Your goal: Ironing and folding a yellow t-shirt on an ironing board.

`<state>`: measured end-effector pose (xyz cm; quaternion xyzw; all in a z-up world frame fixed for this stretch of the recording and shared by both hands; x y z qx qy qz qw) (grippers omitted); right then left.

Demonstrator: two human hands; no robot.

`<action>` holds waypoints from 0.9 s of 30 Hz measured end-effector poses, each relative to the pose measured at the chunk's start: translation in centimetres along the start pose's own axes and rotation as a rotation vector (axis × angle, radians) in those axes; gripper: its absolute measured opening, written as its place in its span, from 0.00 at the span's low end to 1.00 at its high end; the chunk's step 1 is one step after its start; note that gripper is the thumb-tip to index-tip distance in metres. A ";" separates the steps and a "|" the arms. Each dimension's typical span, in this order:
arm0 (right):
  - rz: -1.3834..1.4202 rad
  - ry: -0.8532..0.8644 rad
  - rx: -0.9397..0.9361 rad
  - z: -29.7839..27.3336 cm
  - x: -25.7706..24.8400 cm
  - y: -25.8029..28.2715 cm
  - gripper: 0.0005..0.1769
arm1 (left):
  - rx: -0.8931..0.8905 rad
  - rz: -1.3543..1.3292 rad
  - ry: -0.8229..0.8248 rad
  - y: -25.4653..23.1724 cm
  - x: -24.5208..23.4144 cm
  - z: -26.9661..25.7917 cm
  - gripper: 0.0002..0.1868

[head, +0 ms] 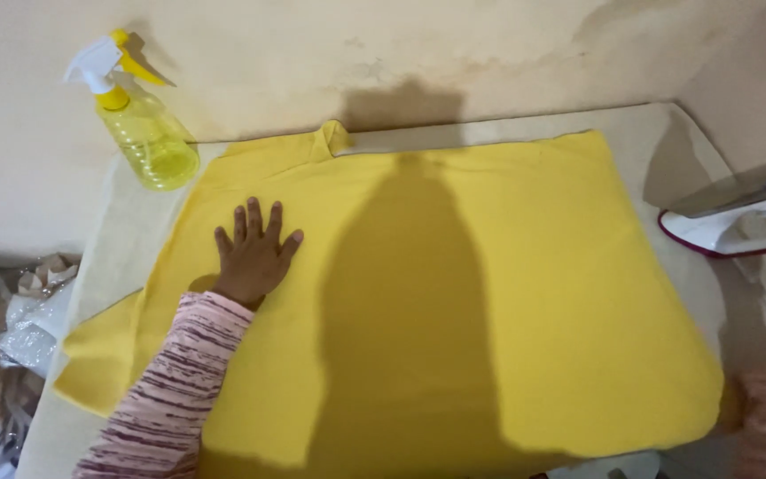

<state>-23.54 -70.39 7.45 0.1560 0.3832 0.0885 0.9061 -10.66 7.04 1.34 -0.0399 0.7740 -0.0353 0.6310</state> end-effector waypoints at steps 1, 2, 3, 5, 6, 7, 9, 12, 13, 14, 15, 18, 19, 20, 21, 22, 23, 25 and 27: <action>0.068 0.019 0.013 1.0 1.5 -2.1 0.06 | 0.005 0.003 0.000 -0.1 0.4 0.1 0.43; 0.137 0.038 0.026 2.1 3.0 -4.0 0.07 | -0.009 -0.077 -0.052 -0.1 0.4 0.2 0.42; 0.204 0.057 0.038 3.4 4.4 -5.4 0.07 | -0.022 -0.159 -0.104 0.0 0.4 0.3 0.42; 0.593 0.004 0.334 6.3 7.9 -11.3 0.11 | -0.012 -0.141 -0.154 0.3 0.9 0.7 0.42; 0.980 -0.047 0.628 6.9 10.6 -14.9 0.18 | -0.009 -0.124 -0.205 0.4 1.0 0.8 0.42; 0.977 -0.051 0.626 7.6 8.4 -9.8 0.18 | -0.005 -0.127 -0.206 0.3 1.0 0.8 0.42; 0.433 0.129 0.457 9.9 3.6 3.3 0.26 | -0.003 -0.121 -0.217 0.3 0.7 0.6 0.41; 0.035 0.094 0.401 9.1 1.2 8.3 0.32 | -0.021 -0.143 -0.165 0.0 0.2 0.2 0.42; 0.035 0.093 0.402 8.2 1.4 9.9 0.32 | -0.020 -0.143 -0.166 0.2 0.8 0.3 0.42; -0.170 0.187 0.187 7.7 2.2 13.2 0.23 | -0.004 -0.118 -0.217 0.4 0.9 0.5 0.41; -0.360 0.281 -0.032 7.1 3.6 16.4 0.19 | 0.010 -0.095 -0.273 0.6 0.9 0.8 0.41; -0.251 0.428 -0.340 2.9 4.1 28.7 0.21 | 0.000 -0.076 -0.274 0.4 0.2 0.3 0.40; -0.251 0.428 -0.343 2.4 5.2 28.6 0.21 | -0.003 -0.077 -0.276 0.4 0.1 0.3 0.40; -0.219 0.425 -0.479 1.6 6.4 29.6 0.26 | -0.017 -0.091 -0.250 0.4 0.2 0.3 0.40; -0.186 0.419 -0.610 0.4 7.4 30.5 0.30 | -0.028 -0.102 -0.223 0.3 0.3 0.4 0.41; -0.186 0.418 -0.609 0.5 8.6 29.6 0.30 | -0.027 -0.102 -0.223 0.6 0.6 0.4 0.41; -0.236 0.340 -0.621 1.0 9.2 28.8 0.29 | -0.025 -0.091 -0.247 0.6 0.7 0.5 0.41; -0.286 0.262 -0.634 3.0 10.8 27.3 0.28 | -0.023 -0.082 -0.269 0.6 0.5 0.5 0.40; -0.502 0.353 -0.420 7.0 13.7 23.5 0.31 | -0.032 -0.090 -0.217 0.4 0.2 0.4 0.41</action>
Point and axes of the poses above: each hand's wrist, its own z-axis towards the middle knuckle, its own x-axis out of the palm, y = z × x, the point moved 9 cm from there along z, towards the middle knuckle, and after that the axes turned 1 degree about z, right-handed, at the moved point
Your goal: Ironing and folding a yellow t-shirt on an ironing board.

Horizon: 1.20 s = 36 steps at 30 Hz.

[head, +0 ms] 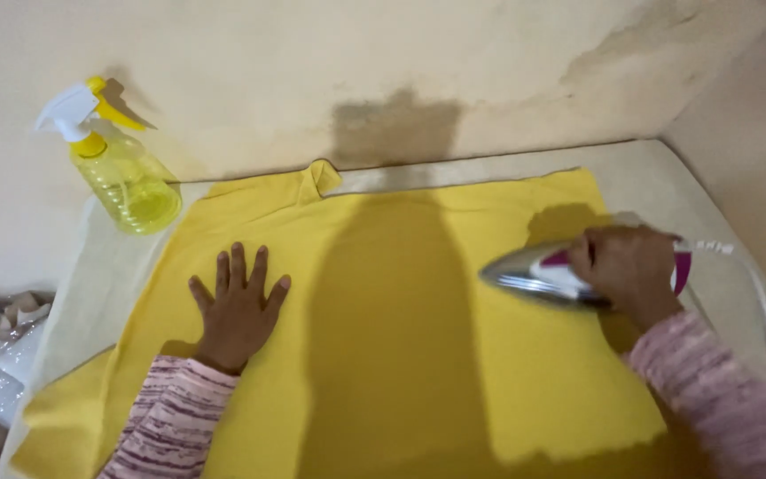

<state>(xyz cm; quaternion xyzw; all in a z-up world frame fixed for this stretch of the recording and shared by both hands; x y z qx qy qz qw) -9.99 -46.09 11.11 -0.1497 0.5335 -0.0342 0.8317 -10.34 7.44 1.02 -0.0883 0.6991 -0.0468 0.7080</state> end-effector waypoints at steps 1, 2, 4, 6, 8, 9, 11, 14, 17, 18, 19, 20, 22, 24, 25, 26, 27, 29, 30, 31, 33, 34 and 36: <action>0.001 -0.002 0.000 1.4 0.4 -0.6 0.31 | -0.001 0.001 -0.002 0.1 0.1 0.0 0.41; -0.175 0.001 0.010 2.8 0.8 -1.4 0.33 | 0.014 -0.007 -0.014 0.0 0.0 0.0 0.41; -0.350 0.001 0.020 5.6 1.0 -2.0 0.35 | 0.027 -0.014 -0.028 0.1 0.2 0.0 0.41; -0.429 0.111 0.276 7.8 1.1 -4.3 0.43 | 0.032 0.025 -0.061 0.4 0.5 0.2 0.40; -0.371 0.102 0.340 8.8 2.3 -5.4 0.42 | 0.049 0.045 -0.102 0.3 0.5 0.1 0.40; -0.313 0.094 0.403 9.1 2.8 -6.2 0.41 | 0.065 0.063 -0.140 0.2 0.4 0.0 0.40; -0.174 0.231 0.399 9.4 2.5 -6.3 0.38 | 0.073 0.053 -0.144 0.3 0.3 0.0 0.40; -0.031 0.347 0.239 7.7 4.2 -6.2 0.34 | 0.094 0.061 -0.184 0.2 0.2 0.0 0.40; 0.105 0.346 0.020 3.8 4.2 -2.8 0.23 | 0.114 0.112 -0.255 0.2 0.4 -0.1 0.40; 0.241 0.358 -0.032 2.2 3.8 -1.2 0.18 | 0.127 0.145 -0.299 0.2 0.4 -0.1 0.40; 0.240 0.361 -0.035 0.9 2.1 0.5 0.18 | 0.124 0.144 -0.297 -0.1 -0.2 -0.2 0.40; 0.419 0.259 -0.238 -0.3 -0.8 4.0 0.13 | 0.094 0.090 -0.194 0.0 0.0 0.0 0.40; 0.604 0.149 -0.438 -2.2 -4.4 8.0 0.12 | 0.059 0.038 -0.090 0.1 0.2 0.1 0.41; 0.537 -0.100 -0.579 -3.4 -7.1 10.2 0.18 | 0.055 0.037 -0.084 0.1 0.3 0.1 0.40; 0.541 -0.098 -0.578 -2.6 -5.5 10.1 0.18 | 0.054 0.040 -0.080 0.4 1.0 0.2 0.40; 0.424 -0.137 -0.471 -1.5 -3.9 9.2 0.22 | 0.079 0.080 -0.155 0.5 1.1 0.3 0.40; 0.308 -0.174 -0.364 -0.4 -2.4 8.3 0.28 | 0.104 0.120 -0.230 0.5 1.2 0.2 0.40; 0.161 -0.010 -0.139 3.7 -0.6 7.2 0.30 | 0.084 0.083 -0.163 0.1 0.5 0.1 0.40; 0.012 0.146 0.087 5.6 0.8 5.5 0.34 | 0.063 0.042 -0.100 0.1 0.4 0.2 0.40; 0.014 0.145 0.086 7.1 0.8 5.5 0.34 | 0.061 0.044 -0.101 0.0 -0.2 0.2 0.40; -0.034 0.067 0.195 9.8 0.0 4.4 0.38 | 0.047 0.006 -0.006 -0.1 -0.1 0.1 0.42; -0.033 0.068 0.194 10.7 -0.3 4.6 0.38 | 0.045 0.006 -0.005 0.0 0.1 0.1 0.42; -0.082 0.270 0.355 11.8 0.8 3.4 0.40 | 0.063 0.000 -0.039 0.1 0.2 0.1 0.42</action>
Point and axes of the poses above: each hand's wrist, its own z-axis towards the middle knuckle, its own x-axis out of the palm, y = z × x, the point moved 9 cm from there along z, towards the middle knuckle, and after that the axes turned 1 degree about z, right-handed, at the moved point
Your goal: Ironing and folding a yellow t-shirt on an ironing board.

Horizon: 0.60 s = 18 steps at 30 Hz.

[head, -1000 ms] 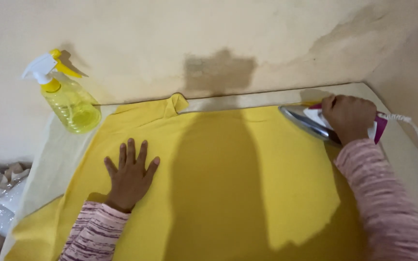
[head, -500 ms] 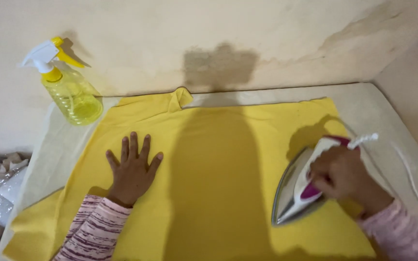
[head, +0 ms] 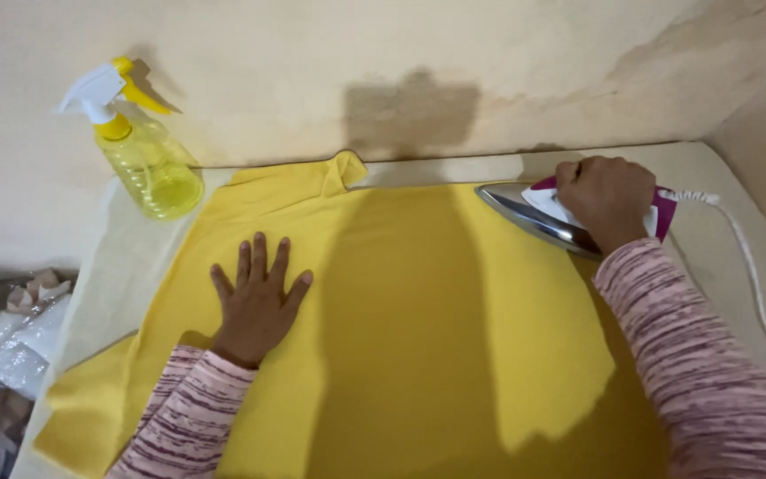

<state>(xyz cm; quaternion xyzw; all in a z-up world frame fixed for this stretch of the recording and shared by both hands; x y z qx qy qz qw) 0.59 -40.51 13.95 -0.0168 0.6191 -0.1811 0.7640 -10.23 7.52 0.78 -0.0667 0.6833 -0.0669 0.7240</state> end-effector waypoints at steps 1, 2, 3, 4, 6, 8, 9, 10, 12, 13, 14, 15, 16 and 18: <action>0.000 0.000 -0.001 -0.2 -0.5 -0.2 0.40 | -0.001 0.000 0.000 0.2 0.3 0.1 0.42; 0.025 0.098 -0.053 -0.6 -0.2 -0.1 0.38 | 0.015 0.030 -0.050 0.2 0.2 0.1 0.41; 0.050 0.197 -0.103 -1.0 0.1 0.0 0.38 | 0.031 0.061 -0.101 0.1 0.1 0.0 0.41; 0.048 0.199 -0.103 -1.8 1.2 -0.7 0.38 | 0.032 0.059 -0.099 0.1 0.0 0.0 0.41; 0.132 0.080 -0.405 -3.8 2.0 0.4 0.27 | 0.038 0.039 -0.071 0.1 0.1 0.1 0.41; 0.210 0.070 -0.573 -7.9 2.4 1.2 0.23 | 0.006 0.013 0.047 -0.8 -1.8 -0.6 0.41; 0.294 0.056 -0.739 -10.5 2.3 2.0 0.21 | -0.024 -0.011 0.163 -1.1 -2.2 -1.0 0.41; 0.295 0.058 -0.738 -12.7 1.7 2.9 0.21 | -0.023 -0.011 0.165 -1.1 -2.1 -1.0 0.41; 0.487 -0.208 -1.063 -19.3 -2.6 5.8 0.16 | -0.020 0.022 0.159 -1.0 -2.0 -0.9 0.41; 0.487 -0.207 -1.064 -20.1 -2.7 6.5 0.16 | -0.022 0.021 0.160 -1.0 -1.9 -0.9 0.41; 0.501 -0.288 -1.072 -21.3 -3.3 6.9 0.19 | -0.022 0.009 0.160 -1.0 -1.8 -0.9 0.41; 0.516 -0.370 -1.078 -22.4 -4.0 7.4 0.22 | -0.022 -0.003 0.161 -0.9 -1.7 -0.9 0.42; 0.518 -0.366 -1.079 -21.7 -4.1 8.4 0.22 | -0.024 -0.002 0.164 -0.9 -1.8 -1.0 0.42; 0.335 -0.429 -0.772 -18.4 -4.2 9.1 0.25 | -0.002 0.011 0.145 -1.0 -2.1 -1.0 0.41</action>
Point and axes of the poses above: each hand's wrist, its own z-axis towards the middle knuckle, its own x-axis out of the palm, y = z × x, the point moved 9 cm from there along z, towards the middle knuckle, and after that the axes turned 1 degree about z, right-handed, at the moved point
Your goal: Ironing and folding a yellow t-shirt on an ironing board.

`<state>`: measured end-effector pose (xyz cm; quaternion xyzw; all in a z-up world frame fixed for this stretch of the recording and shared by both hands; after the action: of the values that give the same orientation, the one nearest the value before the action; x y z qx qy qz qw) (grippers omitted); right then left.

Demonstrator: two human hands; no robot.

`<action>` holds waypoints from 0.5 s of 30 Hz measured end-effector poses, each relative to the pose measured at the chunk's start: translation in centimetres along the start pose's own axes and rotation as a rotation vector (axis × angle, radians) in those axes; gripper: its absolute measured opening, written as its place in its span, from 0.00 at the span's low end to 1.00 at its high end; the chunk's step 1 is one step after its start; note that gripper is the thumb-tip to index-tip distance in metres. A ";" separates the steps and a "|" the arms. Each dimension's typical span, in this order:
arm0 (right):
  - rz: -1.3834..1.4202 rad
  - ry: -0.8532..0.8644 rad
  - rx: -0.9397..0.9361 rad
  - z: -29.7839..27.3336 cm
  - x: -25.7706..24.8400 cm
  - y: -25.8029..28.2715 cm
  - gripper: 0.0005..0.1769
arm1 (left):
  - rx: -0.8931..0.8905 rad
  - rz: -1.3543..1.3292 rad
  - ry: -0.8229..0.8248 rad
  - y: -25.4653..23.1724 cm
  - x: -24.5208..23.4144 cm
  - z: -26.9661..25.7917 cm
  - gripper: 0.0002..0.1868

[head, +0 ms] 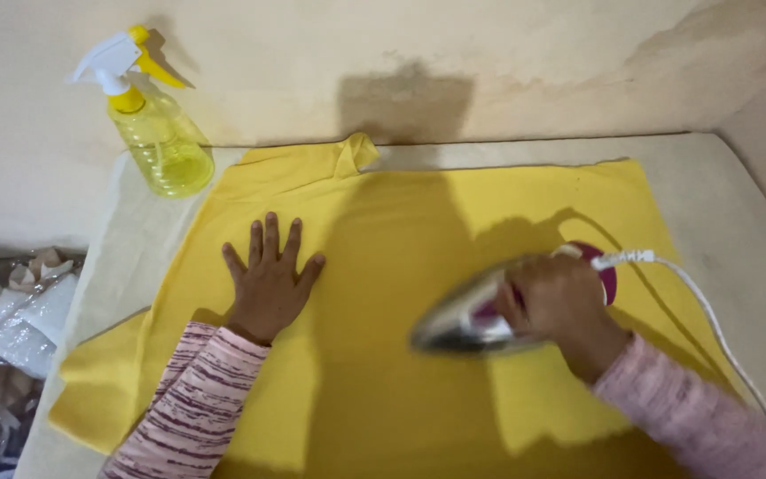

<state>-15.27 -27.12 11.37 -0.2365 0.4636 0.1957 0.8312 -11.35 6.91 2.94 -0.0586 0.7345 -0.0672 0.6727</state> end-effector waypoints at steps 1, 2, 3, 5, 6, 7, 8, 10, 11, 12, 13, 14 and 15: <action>0.002 0.002 -0.002 2.1 -0.3 -0.2 0.25 | -0.003 -0.001 0.002 0.0 0.0 0.0 0.41; 0.037 0.132 0.221 3.9 0.5 -2.4 0.28 | -0.002 -0.003 0.003 0.0 -0.1 -0.1 0.41; 0.074 0.260 0.446 5.1 1.4 -4.4 0.31 | -0.002 -0.006 0.003 0.0 -0.1 -0.1 0.41; -0.027 0.254 0.523 7.8 2.7 -6.6 0.34 | 0.004 -0.013 0.001 0.0 -0.4 -0.3 0.41; -0.129 0.247 0.605 8.8 3.1 -8.0 0.37 | 0.017 -0.018 -0.001 -0.1 -0.5 -0.4 0.41; -0.126 0.245 0.603 9.3 3.6 -8.7 0.37 | 0.014 -0.017 -0.002 0.0 -0.5 -0.4 0.41; -0.123 0.254 0.618 9.7 4.2 -9.5 0.38 | 0.014 -0.019 0.005 0.0 -0.4 -0.3 0.42; -0.119 0.263 0.630 10.2 4.1 -10.1 0.38 | 0.013 -0.022 0.011 0.2 -0.6 -0.4 0.42; -0.106 0.367 0.611 10.0 4.3 -9.8 0.37 | 0.017 -0.034 0.019 0.1 -0.7 -0.4 0.41; -0.093 0.473 0.592 9.7 4.5 -9.4 0.37 | 0.022 -0.047 0.030 0.0 -0.7 -0.6 0.41; -0.094 0.475 0.591 9.1 3.6 -8.6 0.37 | 0.021 -0.049 0.031 0.1 -0.5 -0.6 0.41; -0.072 0.507 0.501 8.8 3.0 -7.2 0.37 | 0.023 -0.041 0.030 0.1 -0.5 -0.5 0.41; -0.051 0.538 0.411 8.6 2.5 -5.7 0.38 | 0.025 -0.034 0.029 0.2 -0.4 -0.5 0.42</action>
<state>-5.15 -26.55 14.34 -0.1188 0.6900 0.0081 0.7140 -11.79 7.19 3.34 -0.0615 0.7421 -0.0886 0.6615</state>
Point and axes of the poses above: each hand's wrist, its own z-axis towards the middle knuckle, its own x-axis out of the palm, y = z × x, the point moved 9 cm from there along z, towards the middle knuckle, and after that the axes turned 1 degree about z, right-handed, at the moved point
